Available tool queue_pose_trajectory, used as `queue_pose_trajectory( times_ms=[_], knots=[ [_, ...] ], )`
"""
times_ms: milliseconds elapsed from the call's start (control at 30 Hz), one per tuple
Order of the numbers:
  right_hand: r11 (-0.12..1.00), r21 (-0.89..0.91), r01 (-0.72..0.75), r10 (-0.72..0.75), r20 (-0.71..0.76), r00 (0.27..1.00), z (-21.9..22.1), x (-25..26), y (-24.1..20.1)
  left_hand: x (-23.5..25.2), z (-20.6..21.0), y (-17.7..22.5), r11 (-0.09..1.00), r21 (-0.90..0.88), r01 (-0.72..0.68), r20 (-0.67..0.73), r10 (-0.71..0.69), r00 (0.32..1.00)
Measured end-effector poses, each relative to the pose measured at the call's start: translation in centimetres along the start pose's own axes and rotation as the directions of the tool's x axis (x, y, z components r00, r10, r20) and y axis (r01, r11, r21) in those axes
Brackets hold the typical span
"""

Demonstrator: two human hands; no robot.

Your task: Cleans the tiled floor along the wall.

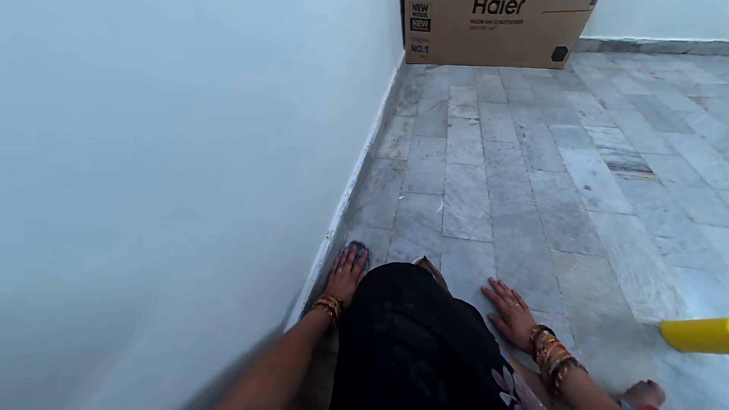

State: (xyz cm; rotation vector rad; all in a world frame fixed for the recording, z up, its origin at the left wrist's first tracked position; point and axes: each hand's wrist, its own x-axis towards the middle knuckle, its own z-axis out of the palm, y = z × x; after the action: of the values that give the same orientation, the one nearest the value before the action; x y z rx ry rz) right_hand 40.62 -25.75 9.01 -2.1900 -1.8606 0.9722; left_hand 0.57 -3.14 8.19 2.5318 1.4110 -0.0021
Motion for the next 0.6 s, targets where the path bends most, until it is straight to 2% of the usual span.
queue_pose_trajectory(
  times_ms=[67,133,200,267,300,333,400,500,600],
  knots=[
    [0.999,0.032,-0.007,0.004,0.076,0.997,-1.5,-0.6,-0.7,-5.2,-0.1,0.1,0.998,-0.055,-0.013,0.010,0.014,1.000],
    [0.999,0.034,-0.035,0.032,0.097,0.995,-2.3,-2.3,-1.1,-10.2,-1.1,1.3,0.990,-0.130,0.048,0.048,-0.042,0.998],
    [0.978,-0.061,-0.201,0.207,0.116,0.971,-3.5,-4.2,-1.5,-12.7,-2.1,2.6,0.978,-0.165,0.125,0.088,-0.111,0.990],
    [0.876,-0.176,-0.449,0.479,0.199,0.855,-4.6,-5.6,-1.7,-12.6,-2.4,3.0,0.959,-0.160,0.233,0.162,-0.207,0.965],
    [0.807,-0.232,-0.542,0.588,0.244,0.771,-4.8,-6.0,-1.5,-11.8,-1.9,2.9,0.952,-0.162,0.261,0.163,-0.235,0.958],
    [0.745,-0.275,-0.608,0.667,0.276,0.692,-4.7,-6.4,-1.2,-10.5,-0.3,2.1,0.960,-0.150,0.237,0.098,-0.224,0.970],
    [0.663,-0.312,-0.680,0.748,0.284,0.599,-3.9,-6.8,-0.5,-6.5,3.4,0.4,0.994,-0.039,0.103,-0.185,-0.108,0.977],
    [0.610,-0.341,-0.715,0.793,0.250,0.556,-2.8,-6.3,-0.2,1.1,1.5,0.8,0.997,-0.013,0.074,-0.122,-0.075,0.990],
    [0.589,-0.389,-0.708,0.808,0.255,0.531,-2.5,-5.7,-1.2,9.4,-1.8,1.2,0.991,-0.090,0.099,0.047,-0.095,0.994]
  ],
)
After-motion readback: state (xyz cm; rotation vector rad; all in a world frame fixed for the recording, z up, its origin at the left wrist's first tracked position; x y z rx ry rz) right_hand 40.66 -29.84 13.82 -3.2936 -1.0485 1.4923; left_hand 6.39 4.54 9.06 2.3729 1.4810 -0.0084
